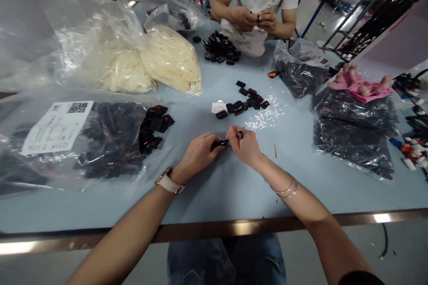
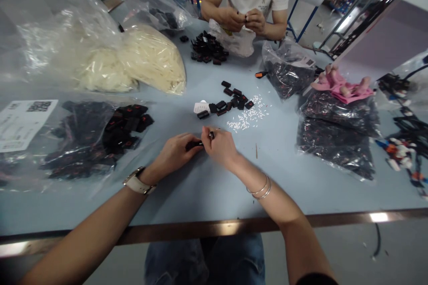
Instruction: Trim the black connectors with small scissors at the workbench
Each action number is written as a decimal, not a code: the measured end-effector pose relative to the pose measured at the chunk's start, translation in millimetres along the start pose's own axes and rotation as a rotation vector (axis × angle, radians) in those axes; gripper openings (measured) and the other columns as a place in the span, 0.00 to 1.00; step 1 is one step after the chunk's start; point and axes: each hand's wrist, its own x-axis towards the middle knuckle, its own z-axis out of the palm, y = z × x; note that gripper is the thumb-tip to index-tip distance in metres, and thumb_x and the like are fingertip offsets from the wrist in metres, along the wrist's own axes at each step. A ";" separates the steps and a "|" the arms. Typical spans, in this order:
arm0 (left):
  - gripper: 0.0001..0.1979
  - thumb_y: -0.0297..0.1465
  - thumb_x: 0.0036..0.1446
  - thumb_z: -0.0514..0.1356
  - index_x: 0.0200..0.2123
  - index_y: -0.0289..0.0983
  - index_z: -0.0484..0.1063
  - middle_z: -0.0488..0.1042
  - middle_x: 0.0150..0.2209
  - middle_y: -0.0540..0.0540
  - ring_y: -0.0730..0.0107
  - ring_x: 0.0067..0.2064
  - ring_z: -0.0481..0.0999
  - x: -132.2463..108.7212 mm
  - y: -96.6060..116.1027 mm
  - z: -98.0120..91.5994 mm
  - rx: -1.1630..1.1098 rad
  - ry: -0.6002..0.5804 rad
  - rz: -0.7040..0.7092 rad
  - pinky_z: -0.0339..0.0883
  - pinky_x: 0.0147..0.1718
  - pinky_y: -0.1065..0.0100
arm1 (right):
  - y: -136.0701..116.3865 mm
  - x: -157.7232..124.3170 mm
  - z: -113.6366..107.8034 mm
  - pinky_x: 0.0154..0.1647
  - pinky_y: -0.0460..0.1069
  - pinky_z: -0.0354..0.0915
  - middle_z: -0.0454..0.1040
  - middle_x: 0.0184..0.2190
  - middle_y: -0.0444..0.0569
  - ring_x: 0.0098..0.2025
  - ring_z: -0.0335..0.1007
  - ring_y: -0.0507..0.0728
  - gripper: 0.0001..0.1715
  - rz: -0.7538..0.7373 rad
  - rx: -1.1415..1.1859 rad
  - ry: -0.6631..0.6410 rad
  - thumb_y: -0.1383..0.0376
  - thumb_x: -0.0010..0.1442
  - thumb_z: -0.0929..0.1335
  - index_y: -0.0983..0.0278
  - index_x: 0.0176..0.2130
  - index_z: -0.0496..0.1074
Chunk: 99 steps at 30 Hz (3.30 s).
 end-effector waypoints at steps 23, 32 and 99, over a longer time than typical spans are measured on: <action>0.03 0.30 0.57 0.60 0.32 0.36 0.71 0.75 0.33 0.46 0.65 0.33 0.73 0.8 1.1 -1.9 -0.010 -0.018 -0.004 0.64 0.33 0.67 | 3.3 0.3 1.3 0.34 0.46 0.61 0.76 0.26 0.49 0.29 0.73 0.53 0.23 -0.059 0.000 0.025 0.59 0.68 0.55 0.63 0.31 0.71; 0.04 0.30 0.57 0.60 0.32 0.36 0.72 0.75 0.32 0.46 0.66 0.33 0.73 0.8 1.6 -1.4 -0.045 0.004 0.007 0.63 0.32 0.67 | 4.1 -1.9 1.3 0.34 0.46 0.62 0.76 0.26 0.49 0.29 0.71 0.52 0.25 -0.045 0.111 0.097 0.57 0.68 0.53 0.63 0.29 0.69; 0.20 0.49 0.65 0.41 0.33 0.41 0.59 0.71 0.23 0.52 0.74 0.23 0.69 15.9 -4.7 -21.5 -1.290 0.980 -0.580 0.63 0.26 0.71 | 19.2 2.4 0.1 0.24 0.46 0.61 0.67 0.19 0.44 0.21 0.63 0.49 0.30 0.022 0.372 0.413 0.51 0.68 0.52 0.63 0.28 0.69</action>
